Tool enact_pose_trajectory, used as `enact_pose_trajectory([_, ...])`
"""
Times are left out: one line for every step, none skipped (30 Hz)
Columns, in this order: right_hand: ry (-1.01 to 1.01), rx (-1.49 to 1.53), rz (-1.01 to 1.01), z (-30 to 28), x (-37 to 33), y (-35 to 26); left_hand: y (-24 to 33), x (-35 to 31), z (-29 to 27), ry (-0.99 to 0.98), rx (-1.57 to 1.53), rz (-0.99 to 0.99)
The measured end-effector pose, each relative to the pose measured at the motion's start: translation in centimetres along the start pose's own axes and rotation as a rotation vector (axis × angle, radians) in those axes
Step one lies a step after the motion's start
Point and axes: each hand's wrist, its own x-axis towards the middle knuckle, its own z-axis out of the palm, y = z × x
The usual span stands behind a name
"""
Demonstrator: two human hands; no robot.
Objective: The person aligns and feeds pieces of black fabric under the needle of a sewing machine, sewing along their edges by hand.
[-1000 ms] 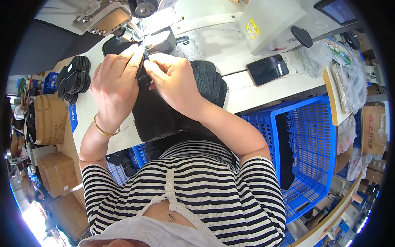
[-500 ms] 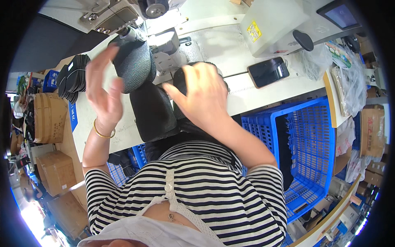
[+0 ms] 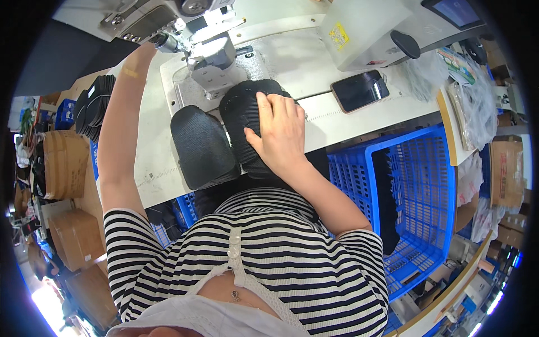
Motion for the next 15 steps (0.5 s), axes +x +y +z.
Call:
enact_pose_trajectory([0.020,0.012,-0.045,0.2,0.0,0.0,0.0,-0.1,-0.2,-0.047,0.201,0.062])
enact_pose_trajectory([0.053,0.006,-0.034,0.5,-0.4,-0.1,0.0,-0.2,-0.3,-0.094,0.405,0.122])
enact_pose_trajectory([0.058,-0.012,0.002,0.8,-0.7,0.7,3.9,-1.7,0.6,0.032,0.301,-0.008])
enact_pose_trajectory([0.042,-0.037,0.071,0.8,-1.0,1.0,7.5,-4.9,0.3,-0.035,0.345,-0.207])
enact_pose_trajectory([0.024,-0.053,0.131,1.0,-1.2,1.1,10.9,-7.2,-1.2,-0.274,0.124,-0.356])
enact_pose_trajectory([0.020,-0.039,0.117,1.0,-1.1,1.0,11.6,-10.7,-1.8,-0.335,0.108,-0.374])
enact_pose_trajectory([0.050,-0.028,0.085,1.1,-1.1,1.0,11.6,-13.5,-1.6,-0.400,0.086,-0.391])
enact_pose_trajectory([0.079,-0.023,0.059,1.3,-1.0,1.0,11.9,-14.5,-1.2,-0.400,0.085,-0.400])
enact_pose_trajectory([0.068,-0.018,0.057,1.4,-1.0,1.0,12.7,-15.3,-0.6,-0.278,0.170,-0.317])
enact_pose_trajectory([0.095,-0.031,0.068,1.3,-0.9,0.9,13.4,-15.7,-0.1,-0.158,0.253,-0.233])
enact_pose_trajectory([0.121,-0.045,0.080,1.3,-0.8,0.9,13.9,-15.7,0.0,-0.163,0.251,-0.245])
enact_pose_trajectory([0.085,-0.041,0.098,1.3,-0.9,0.9,14.6,-15.1,-0.2,-0.107,0.388,-0.120])
enact_pose_trajectory([0.072,-0.042,0.099,1.2,-0.8,1.1,14.9,-14.9,-0.3,-0.051,0.522,0.007])
enact_pose_trajectory([0.091,-0.010,0.073,1.2,-0.8,1.3,14.3,-15.4,0.1,-0.101,0.392,-0.102])
enact_pose_trajectory([0.118,0.028,0.039,1.2,-0.3,1.2,13.7,-15.8,0.5,-0.099,0.396,-0.110])
